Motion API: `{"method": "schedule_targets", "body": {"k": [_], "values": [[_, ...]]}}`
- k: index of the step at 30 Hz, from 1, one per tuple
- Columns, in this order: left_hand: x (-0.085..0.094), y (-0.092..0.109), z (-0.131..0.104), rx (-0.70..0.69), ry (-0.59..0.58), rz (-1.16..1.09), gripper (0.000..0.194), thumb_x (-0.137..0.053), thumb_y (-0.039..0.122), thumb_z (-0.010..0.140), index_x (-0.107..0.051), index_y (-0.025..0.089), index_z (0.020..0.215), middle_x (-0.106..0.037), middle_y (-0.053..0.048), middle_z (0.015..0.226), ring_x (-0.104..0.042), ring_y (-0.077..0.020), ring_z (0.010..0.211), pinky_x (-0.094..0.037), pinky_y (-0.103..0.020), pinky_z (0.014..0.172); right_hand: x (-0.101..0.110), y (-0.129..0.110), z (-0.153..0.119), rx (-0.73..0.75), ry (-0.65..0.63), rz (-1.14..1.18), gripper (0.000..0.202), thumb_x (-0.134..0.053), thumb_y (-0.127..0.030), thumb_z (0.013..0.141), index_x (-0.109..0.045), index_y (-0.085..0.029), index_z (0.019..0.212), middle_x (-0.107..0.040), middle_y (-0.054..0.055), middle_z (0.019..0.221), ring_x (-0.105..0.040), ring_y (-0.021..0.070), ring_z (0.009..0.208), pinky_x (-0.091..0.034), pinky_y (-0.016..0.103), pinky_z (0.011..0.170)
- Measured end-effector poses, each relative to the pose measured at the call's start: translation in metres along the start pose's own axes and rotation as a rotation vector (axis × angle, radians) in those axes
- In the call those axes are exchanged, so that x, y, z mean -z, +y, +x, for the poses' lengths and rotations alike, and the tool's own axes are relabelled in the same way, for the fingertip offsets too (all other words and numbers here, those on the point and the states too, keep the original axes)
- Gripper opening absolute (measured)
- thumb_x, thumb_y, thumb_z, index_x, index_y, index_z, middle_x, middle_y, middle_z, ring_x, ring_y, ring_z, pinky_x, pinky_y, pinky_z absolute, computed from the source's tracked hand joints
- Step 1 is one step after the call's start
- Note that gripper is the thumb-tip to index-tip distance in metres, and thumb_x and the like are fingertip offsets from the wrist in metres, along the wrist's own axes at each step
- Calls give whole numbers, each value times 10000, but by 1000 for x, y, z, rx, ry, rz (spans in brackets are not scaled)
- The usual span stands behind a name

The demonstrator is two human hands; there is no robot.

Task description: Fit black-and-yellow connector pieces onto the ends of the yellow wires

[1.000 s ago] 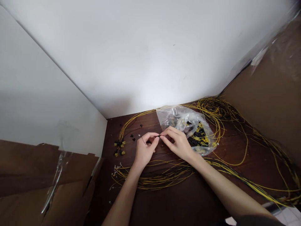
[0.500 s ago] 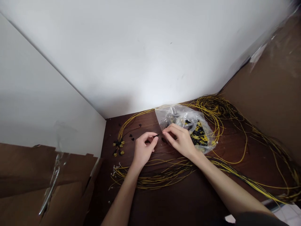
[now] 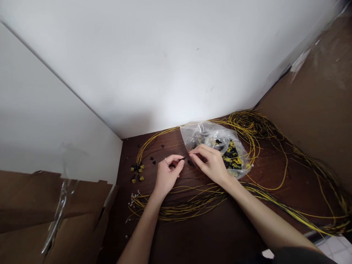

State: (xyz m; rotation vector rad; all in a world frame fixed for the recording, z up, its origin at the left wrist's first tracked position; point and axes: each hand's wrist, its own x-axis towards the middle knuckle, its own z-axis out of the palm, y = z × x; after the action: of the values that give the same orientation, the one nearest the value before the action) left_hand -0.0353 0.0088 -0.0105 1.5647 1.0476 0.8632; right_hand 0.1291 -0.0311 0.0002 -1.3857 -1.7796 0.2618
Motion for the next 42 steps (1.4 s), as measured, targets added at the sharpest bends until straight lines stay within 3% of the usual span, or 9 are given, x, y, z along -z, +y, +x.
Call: {"method": "schedule_targets", "body": {"k": [5,14,22,27,31,36,39,42], "values": [[-1,1,1,14,15,25,206,-593,279,750,-648,113,858,-565,2,616,-444,-49,406,-404,-165,382,4,-1,3,-77,191,8,105,-540,-188,839,-637,-162,808,-621,27,754,-543,124,645,-426,246,611],[1,3,-1,37,8,22,221,-579,292,756,-644,108,860,-559,6,604,-448,-52,409,-404,-168,387,12,3,7,-232,397,64,118,-566,-224,813,-644,-158,755,-612,10,700,-498,107,559,-399,243,545],[0,5,0,51,40,-73,185,-630,275,716,-670,124,815,-572,8,583,-450,-56,391,-379,-176,379,14,11,7,-306,440,126,149,-563,-277,809,-645,-160,768,-612,21,702,-506,120,575,-403,256,548],[6,4,5,107,212,-423,207,-673,268,696,-678,137,856,-596,-4,666,-459,-46,443,-381,-180,426,16,7,8,-213,304,108,135,-539,-238,811,-616,-166,726,-606,26,699,-506,122,582,-399,252,544],[10,2,9,157,325,-715,259,-744,253,627,-684,124,844,-582,-16,694,-479,-51,568,-394,-161,492,16,2,5,16,46,64,110,-513,-163,791,-577,-173,702,-567,18,677,-486,119,595,-388,246,569],[9,2,9,122,346,-758,256,-750,265,628,-679,127,831,-626,-45,820,-515,-61,636,-442,-189,585,11,-1,0,169,-261,8,96,-509,-118,739,-551,-171,671,-513,-3,648,-455,106,584,-359,228,573],[9,2,8,118,312,-744,258,-743,263,641,-675,121,845,-633,-50,808,-511,-59,619,-437,-189,582,11,-1,-1,203,-330,-23,153,-496,-149,776,-530,-167,628,-488,-7,629,-433,100,569,-338,227,569],[9,2,8,123,298,-752,268,-742,257,643,-673,117,860,-613,-33,750,-484,-49,581,-405,-174,535,12,-1,1,169,-295,-25,294,-452,-230,865,-508,-163,584,-467,-4,596,-424,100,552,-328,231,559]]}}
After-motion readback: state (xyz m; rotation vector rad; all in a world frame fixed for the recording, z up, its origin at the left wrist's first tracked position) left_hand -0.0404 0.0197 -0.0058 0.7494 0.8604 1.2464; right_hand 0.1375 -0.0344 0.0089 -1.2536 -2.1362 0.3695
